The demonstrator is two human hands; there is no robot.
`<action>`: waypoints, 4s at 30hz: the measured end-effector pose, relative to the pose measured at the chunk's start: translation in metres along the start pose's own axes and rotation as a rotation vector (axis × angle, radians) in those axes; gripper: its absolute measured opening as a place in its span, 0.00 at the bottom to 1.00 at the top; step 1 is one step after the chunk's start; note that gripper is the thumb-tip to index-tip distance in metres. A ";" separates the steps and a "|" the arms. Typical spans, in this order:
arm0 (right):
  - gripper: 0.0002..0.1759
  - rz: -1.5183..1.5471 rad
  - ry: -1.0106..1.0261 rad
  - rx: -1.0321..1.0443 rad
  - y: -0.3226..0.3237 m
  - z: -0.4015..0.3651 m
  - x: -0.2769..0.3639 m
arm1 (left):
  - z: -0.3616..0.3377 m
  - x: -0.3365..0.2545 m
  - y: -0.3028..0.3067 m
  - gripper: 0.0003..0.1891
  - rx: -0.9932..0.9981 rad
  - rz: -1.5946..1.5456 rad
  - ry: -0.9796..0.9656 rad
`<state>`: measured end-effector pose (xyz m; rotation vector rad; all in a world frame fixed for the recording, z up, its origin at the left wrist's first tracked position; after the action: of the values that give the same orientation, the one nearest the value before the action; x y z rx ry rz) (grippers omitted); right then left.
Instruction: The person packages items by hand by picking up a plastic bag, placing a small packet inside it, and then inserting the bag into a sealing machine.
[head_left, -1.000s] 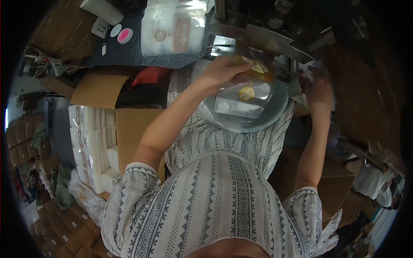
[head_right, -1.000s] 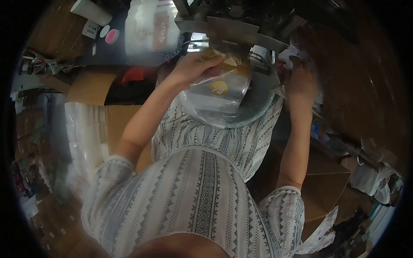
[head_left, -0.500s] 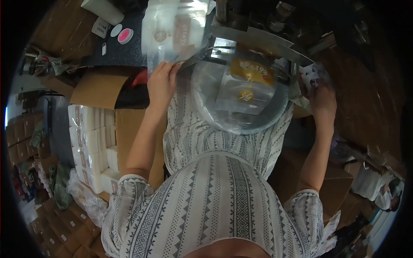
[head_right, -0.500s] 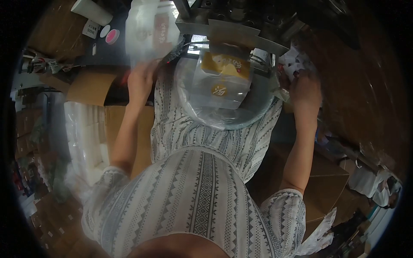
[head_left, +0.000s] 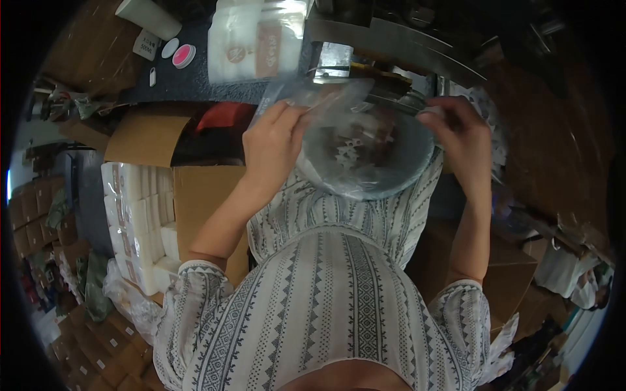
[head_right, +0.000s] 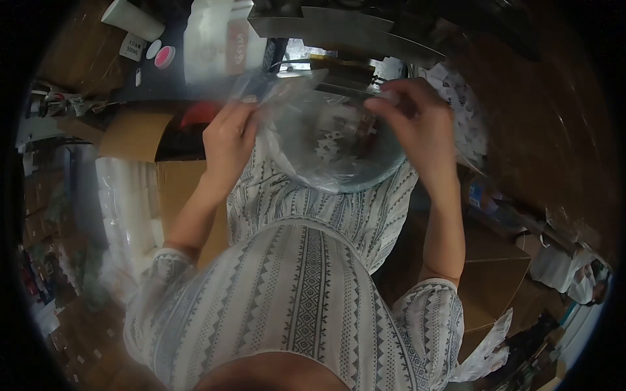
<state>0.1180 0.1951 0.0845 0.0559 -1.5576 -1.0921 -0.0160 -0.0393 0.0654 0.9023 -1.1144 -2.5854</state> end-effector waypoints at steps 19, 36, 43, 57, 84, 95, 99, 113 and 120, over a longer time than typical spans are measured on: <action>0.16 -0.143 0.016 -0.100 0.005 0.001 -0.021 | 0.021 0.010 -0.112 0.14 0.539 -1.020 0.797; 0.13 -0.324 -0.208 -0.092 0.027 0.007 -0.041 | -0.005 0.086 0.005 0.08 0.141 0.234 0.239; 0.13 0.056 0.402 0.103 -0.045 0.001 0.048 | 0.003 0.009 0.013 0.03 0.000 0.078 0.029; 0.20 -0.123 0.154 0.006 -0.008 0.004 0.004 | 0.022 0.015 -0.119 0.13 0.724 -0.835 0.619; 0.07 0.478 0.034 0.186 -0.041 -0.006 0.024 | 0.003 0.002 0.010 0.03 0.035 0.008 0.108; 0.14 0.356 0.165 -0.134 -0.036 -0.002 0.000 | -0.008 0.004 -0.092 0.13 0.671 -0.896 0.706; 0.20 0.043 0.145 -0.061 -0.002 -0.005 -0.016 | 0.020 0.011 -0.117 0.15 0.605 -0.982 0.792; 0.15 -0.554 -0.101 -0.037 0.024 0.014 -0.069 | 0.001 0.086 -0.055 0.33 0.170 0.367 -0.112; 0.12 -0.423 -0.032 -0.109 0.039 0.003 -0.070 | 0.000 0.082 -0.017 0.15 0.134 0.343 -0.033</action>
<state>0.1589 0.2592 0.0575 0.3062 -1.5499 -1.5129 -0.0806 -0.0599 0.0155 0.6288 -1.3328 -2.2773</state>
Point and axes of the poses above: each hand's wrist, its own z-axis towards the middle knuckle, its own y-axis out of the back of the hand, x = y × z, the point moved 6 cm from there along z, towards the middle knuckle, and after that the axes turned 2 degrees about -z, right-handed, at the moved point
